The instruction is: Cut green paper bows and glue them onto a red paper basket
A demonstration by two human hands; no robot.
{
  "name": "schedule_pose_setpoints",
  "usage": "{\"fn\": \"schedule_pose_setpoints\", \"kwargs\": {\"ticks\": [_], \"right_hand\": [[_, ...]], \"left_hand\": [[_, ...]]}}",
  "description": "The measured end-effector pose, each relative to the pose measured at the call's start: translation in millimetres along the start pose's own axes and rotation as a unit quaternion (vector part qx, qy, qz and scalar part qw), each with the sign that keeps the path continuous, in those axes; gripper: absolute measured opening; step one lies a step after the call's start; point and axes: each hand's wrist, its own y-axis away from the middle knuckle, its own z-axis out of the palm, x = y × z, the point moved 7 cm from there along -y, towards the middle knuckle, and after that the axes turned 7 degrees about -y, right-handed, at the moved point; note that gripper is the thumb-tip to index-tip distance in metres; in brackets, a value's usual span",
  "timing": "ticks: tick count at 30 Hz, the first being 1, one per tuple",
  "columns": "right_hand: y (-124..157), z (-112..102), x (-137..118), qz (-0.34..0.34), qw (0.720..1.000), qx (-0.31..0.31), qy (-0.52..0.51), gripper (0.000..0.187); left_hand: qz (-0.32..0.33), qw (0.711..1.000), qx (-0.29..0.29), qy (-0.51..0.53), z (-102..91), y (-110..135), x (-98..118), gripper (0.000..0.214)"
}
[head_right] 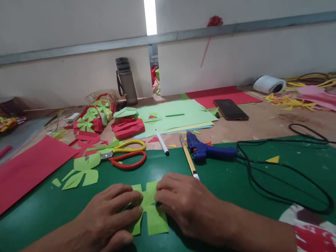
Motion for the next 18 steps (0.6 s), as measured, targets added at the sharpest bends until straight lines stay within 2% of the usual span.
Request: {"fn": "schedule_pose_setpoints", "kwargs": {"ticks": [4, 10, 18], "right_hand": [[-0.8, 13.2, -6.7, -0.029, 0.998, -0.052, 0.030, 0.022], [2.1, 18.9, -3.7, -0.008, 0.997, -0.066, 0.035, 0.020], [-1.7, 6.3, 0.9, 0.002, 0.999, 0.020, 0.037, 0.025]], "left_hand": [[-0.001, 1.000, -0.005, -0.014, 3.8, 1.9, -1.3, 0.042], [0.026, 0.998, 0.045, -0.047, -2.2, 9.2, 4.5, 0.035], [0.008, 0.995, 0.089, -0.043, -10.1, 13.9, -4.3, 0.027]]}}
